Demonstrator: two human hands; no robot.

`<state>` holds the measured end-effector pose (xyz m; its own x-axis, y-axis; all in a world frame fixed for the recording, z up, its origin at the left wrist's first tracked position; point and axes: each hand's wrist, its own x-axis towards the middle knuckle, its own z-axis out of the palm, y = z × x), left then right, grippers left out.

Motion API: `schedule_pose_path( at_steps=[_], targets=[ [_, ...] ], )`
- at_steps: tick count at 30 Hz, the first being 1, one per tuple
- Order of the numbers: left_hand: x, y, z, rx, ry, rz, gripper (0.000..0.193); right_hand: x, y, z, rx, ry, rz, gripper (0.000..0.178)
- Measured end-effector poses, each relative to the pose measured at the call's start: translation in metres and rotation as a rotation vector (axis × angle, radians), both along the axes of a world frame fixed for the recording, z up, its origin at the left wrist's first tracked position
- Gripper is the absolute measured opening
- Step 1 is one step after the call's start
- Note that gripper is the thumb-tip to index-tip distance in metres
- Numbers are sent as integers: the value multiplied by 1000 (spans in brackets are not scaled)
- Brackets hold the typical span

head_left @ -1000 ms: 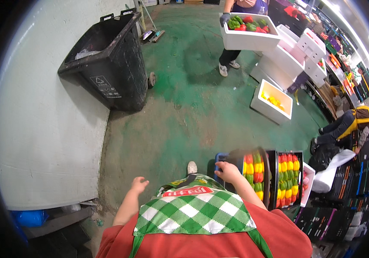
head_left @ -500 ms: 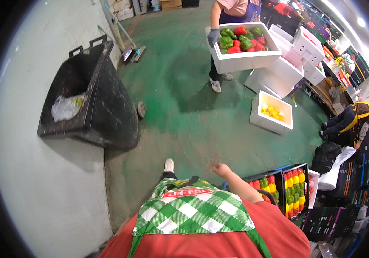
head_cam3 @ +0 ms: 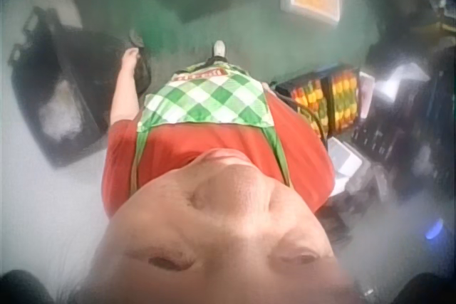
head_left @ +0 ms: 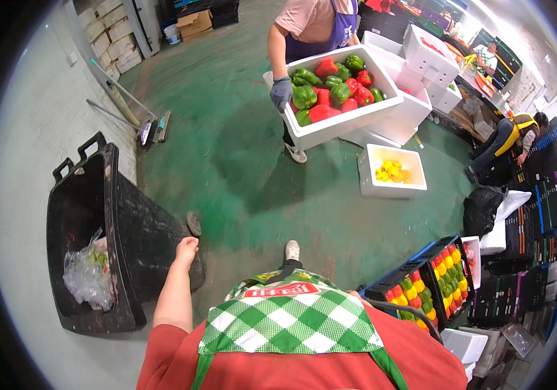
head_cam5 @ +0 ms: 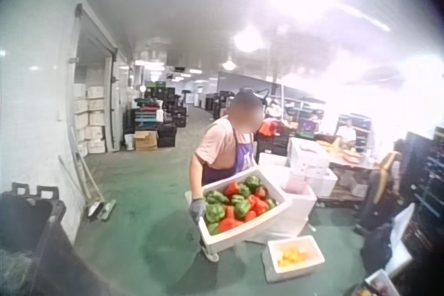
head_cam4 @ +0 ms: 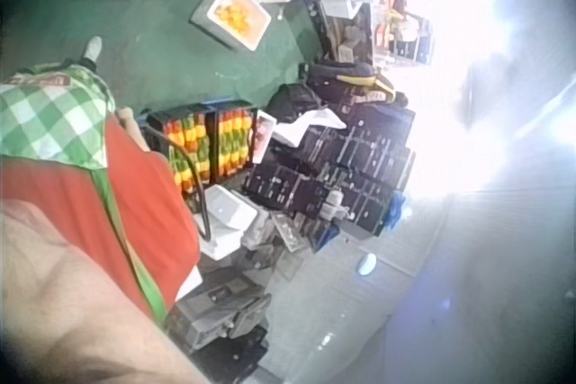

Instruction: The person places red, green, and yellow bell peppers into mesh bags, ties the bags, and sets them on a digital scale. They then sort additional peppers into white bins and move a hand truck loaded with crates of peppers across the floor.

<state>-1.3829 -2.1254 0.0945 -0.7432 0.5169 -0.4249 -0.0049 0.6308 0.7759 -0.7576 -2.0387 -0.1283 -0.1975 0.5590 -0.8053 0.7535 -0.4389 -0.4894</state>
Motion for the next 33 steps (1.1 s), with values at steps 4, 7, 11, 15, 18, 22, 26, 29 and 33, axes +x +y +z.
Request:
schedule_pose_path(
  at_steps=[4, 7, 11, 15, 18, 22, 26, 29, 33],
  targets=[
    [-1, 45, -41, -18, -55, -76, 18, -46, 77, 9, 87, -111, 213, 37],
    [-8, -7, -91, -177, -127, -156, 19, -88, 146, 86, -3, -7, -83, 36],
    [-30, -43, -129, -242, -646, -38, 22, -78, 239, 5, 128, 11, -95, 27],
    [-55, -109, -168, -364, -554, 294, 26, -119, 309, 23, 114, 132, -313, 26],
    [-67, -50, -146, -577, -462, 169, 27, -132, 335, 35, 166, 185, -408, 31],
    [-115, 33, -113, -302, -610, 198, 23, -157, 320, 21, 130, 133, -327, 28],
    [-146, 150, -86, -281, -368, 38, 22, -164, 294, 3, 188, -149, 8, 34],
    [-202, 214, -85, -251, -369, -80, 24, -191, 294, 27, 99, -237, 128, 41],
    [-243, 270, -52, -334, -253, -198, 22, -244, 311, 77, 74, -170, 157, 43]
  ],
)
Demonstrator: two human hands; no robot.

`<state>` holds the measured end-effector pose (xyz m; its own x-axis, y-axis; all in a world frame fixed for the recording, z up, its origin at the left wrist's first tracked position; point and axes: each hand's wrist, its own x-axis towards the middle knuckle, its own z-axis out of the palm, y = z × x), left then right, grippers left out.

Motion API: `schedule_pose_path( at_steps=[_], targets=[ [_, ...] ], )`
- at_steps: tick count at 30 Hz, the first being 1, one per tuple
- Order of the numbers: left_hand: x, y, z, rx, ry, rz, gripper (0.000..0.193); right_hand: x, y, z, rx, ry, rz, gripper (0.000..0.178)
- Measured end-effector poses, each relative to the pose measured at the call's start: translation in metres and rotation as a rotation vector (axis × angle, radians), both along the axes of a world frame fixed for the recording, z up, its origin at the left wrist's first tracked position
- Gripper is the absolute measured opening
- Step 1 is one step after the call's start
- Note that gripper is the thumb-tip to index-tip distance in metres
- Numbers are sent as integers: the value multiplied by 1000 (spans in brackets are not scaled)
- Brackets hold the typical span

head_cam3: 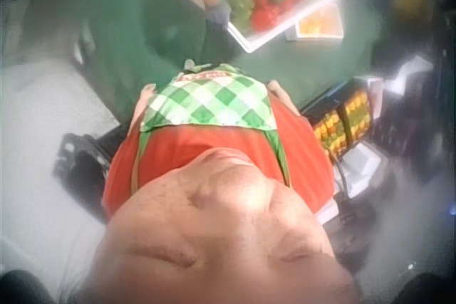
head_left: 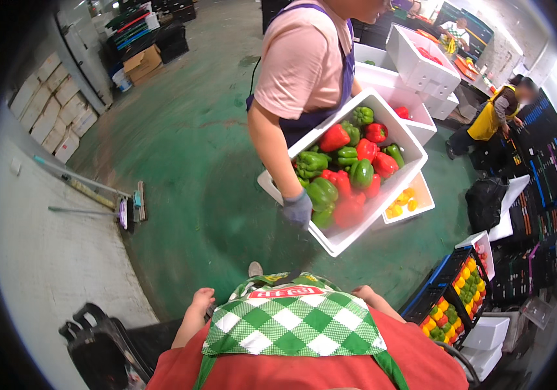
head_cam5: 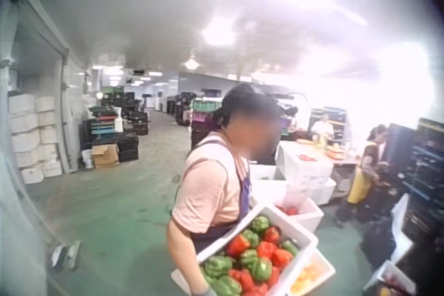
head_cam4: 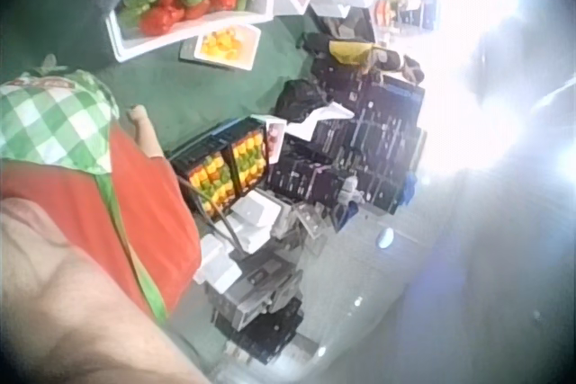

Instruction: The person places red, green, and yellow bell peppers into mesh bags, ties the bags, and sets them on a digital scale. They then sort additional peppers into white bins and move a hand truck loaded with crates of peppers across the floor.

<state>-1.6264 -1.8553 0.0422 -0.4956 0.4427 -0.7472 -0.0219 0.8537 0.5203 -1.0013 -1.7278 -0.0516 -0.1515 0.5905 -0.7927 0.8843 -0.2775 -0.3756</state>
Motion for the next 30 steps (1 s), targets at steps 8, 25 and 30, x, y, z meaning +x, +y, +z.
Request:
schedule_pose_path(
  at_steps=[8, 25, 30],
  targets=[
    [-168, 32, -5, -134, 8, 104, 18, -136, 63, 88, 96, 209, -88, 37],
    [-140, 181, -35, 71, 147, -665, 46, -126, 163, 58, 216, -460, -315, 37],
    [-159, 257, -20, 115, 145, -532, 44, -96, 274, 94, 425, -704, -623, 37]
  ],
)
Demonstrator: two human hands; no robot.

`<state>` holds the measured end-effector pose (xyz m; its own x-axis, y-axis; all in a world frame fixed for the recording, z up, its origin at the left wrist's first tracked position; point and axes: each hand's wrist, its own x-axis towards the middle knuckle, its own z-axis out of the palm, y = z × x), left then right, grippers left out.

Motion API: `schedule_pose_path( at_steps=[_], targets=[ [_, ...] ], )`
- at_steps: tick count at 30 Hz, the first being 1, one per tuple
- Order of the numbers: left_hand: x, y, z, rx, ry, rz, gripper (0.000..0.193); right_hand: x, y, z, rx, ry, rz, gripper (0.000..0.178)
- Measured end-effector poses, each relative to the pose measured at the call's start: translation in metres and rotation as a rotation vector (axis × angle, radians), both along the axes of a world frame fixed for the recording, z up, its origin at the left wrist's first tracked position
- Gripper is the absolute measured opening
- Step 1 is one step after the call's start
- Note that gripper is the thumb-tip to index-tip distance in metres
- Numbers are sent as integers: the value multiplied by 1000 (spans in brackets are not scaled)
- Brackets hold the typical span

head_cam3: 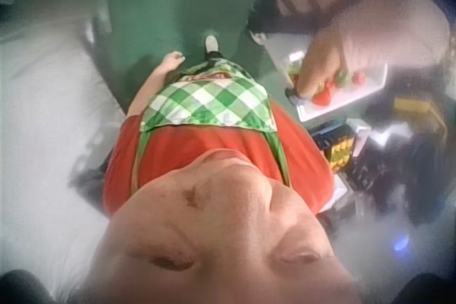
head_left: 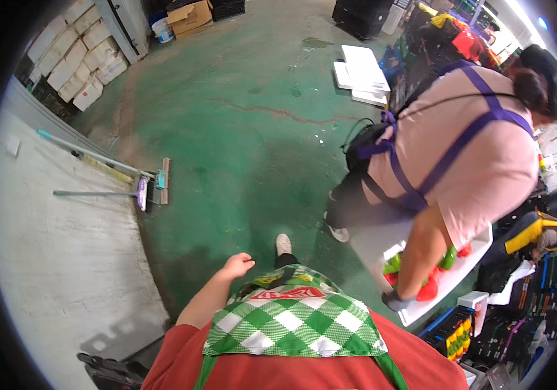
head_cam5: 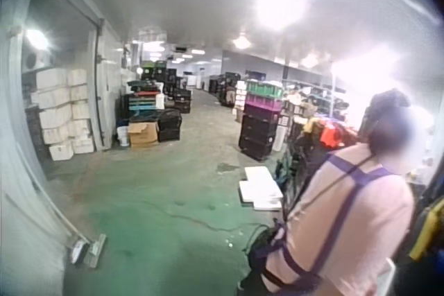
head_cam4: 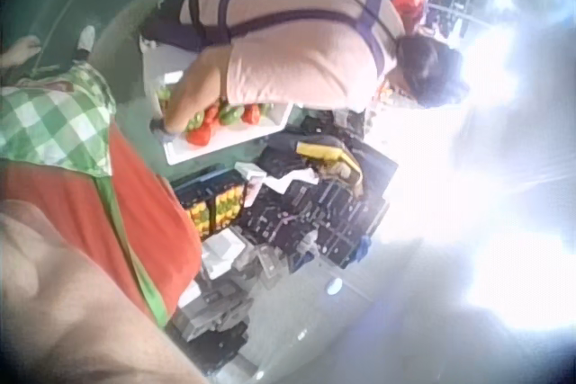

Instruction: The person places red, green, and yellow bell peppers into mesh bags, ties the bags, and sets them on a digital scale. They then sort additional peppers into white bins and move a hand truck loaded with crates of peppers across the floor.

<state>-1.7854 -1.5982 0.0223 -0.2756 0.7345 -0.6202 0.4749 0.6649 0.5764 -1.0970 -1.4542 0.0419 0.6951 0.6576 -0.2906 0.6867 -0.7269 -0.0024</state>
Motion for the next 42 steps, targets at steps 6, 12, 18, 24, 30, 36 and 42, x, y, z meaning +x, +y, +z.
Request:
schedule_pose_path(
  at_steps=[6, 12, 18, 24, 30, 36, 42],
  targets=[
    [-86, 54, 0, -36, -99, 369, 29, 13, 119, 59, 152, -150, -215, 36],
    [-169, 56, 14, -167, -208, 661, 22, -16, 172, 79, 201, -189, -309, 36],
    [-311, 28, -84, -209, 99, 27, 24, -123, 153, 39, 63, -157, -291, 35],
    [-445, 191, -97, -326, -371, 648, 28, -397, 160, -68, -384, 455, 452, 35],
    [-540, 461, 5, -201, 74, 303, 23, -532, 407, 41, 198, 766, 491, 50],
    [-480, 684, 60, 55, -128, 318, 29, -473, 621, 158, 800, 44, 584, 52],
    [-398, 725, 49, 124, -205, 101, 20, -385, 719, 129, 733, -174, 233, 51]
  ],
)
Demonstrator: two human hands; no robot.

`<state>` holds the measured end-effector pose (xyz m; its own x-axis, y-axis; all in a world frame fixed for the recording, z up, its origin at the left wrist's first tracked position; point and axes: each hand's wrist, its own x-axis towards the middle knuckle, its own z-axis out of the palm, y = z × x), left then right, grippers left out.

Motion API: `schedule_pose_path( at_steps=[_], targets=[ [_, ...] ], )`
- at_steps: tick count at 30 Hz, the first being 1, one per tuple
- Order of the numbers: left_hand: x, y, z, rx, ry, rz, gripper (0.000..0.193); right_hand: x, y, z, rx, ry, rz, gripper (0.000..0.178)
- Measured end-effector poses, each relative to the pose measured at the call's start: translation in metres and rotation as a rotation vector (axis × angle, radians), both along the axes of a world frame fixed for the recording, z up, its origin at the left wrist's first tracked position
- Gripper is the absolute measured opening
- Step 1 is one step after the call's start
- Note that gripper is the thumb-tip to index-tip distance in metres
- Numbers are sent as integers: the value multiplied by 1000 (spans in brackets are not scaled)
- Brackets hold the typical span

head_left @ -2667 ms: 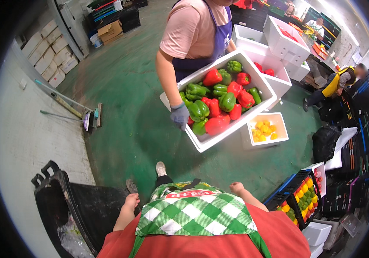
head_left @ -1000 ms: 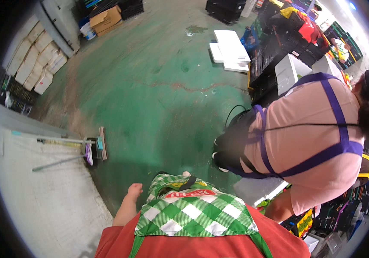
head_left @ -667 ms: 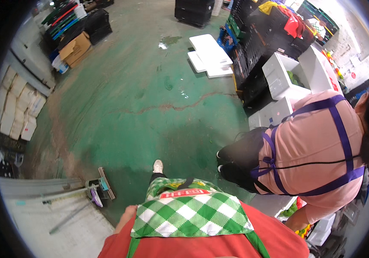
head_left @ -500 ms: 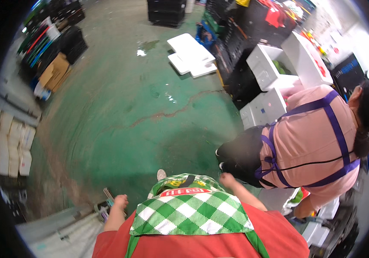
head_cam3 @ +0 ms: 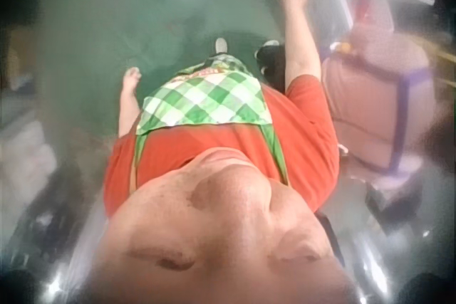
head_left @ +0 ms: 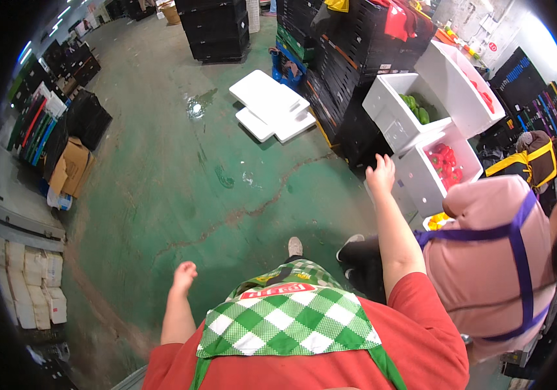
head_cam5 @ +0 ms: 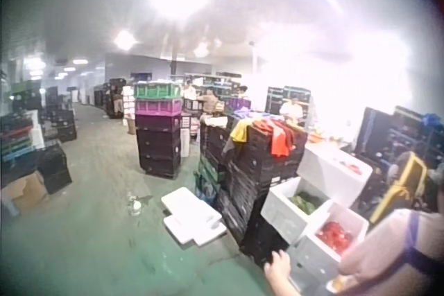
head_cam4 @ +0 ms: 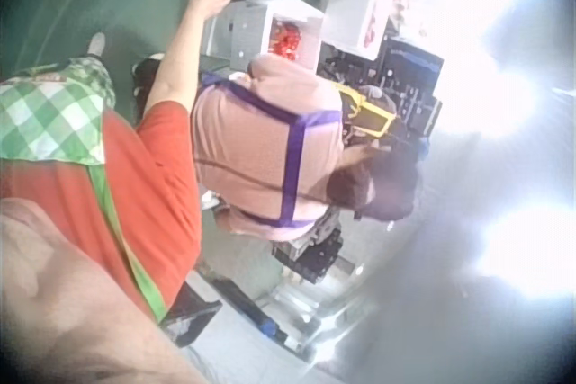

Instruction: The person places red, green, and yellow bell peppers into mesh bags, ties the bags, and sets them on a digital scale. They then sort additional peppers into white bins and move a hand truck loaded with crates of peppers across the floor.

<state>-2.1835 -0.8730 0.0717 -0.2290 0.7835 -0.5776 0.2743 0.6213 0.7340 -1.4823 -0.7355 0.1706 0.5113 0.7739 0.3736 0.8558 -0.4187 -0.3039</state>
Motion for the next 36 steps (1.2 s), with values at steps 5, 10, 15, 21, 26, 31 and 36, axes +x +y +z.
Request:
schedule_pose_path(
  at_steps=[5, 10, 15, 21, 26, 31, 36],
  targets=[
    [22, -41, -12, -575, -11, 231, 21, 75, -16, -106, -994, 358, 100, 51],
    [-1, -43, -36, -693, -81, 399, 21, 98, -2, -102, -996, 446, 95, 56],
    [-1, 110, -76, -647, -102, 355, 20, 121, 41, -45, -668, 534, -145, 56],
    [153, 382, -33, -254, -14, -117, 21, 179, 22, -45, -382, 195, -553, 56],
    [267, 498, 3, -153, 4, -421, 24, 207, -24, -39, -292, 268, -974, 56],
    [347, 535, -38, -237, 12, -622, 22, 268, -108, -127, -675, 671, -901, 36],
    [387, 490, -74, -468, 100, -708, 23, 379, -1, -68, 439, 645, -751, 37]
  ],
)
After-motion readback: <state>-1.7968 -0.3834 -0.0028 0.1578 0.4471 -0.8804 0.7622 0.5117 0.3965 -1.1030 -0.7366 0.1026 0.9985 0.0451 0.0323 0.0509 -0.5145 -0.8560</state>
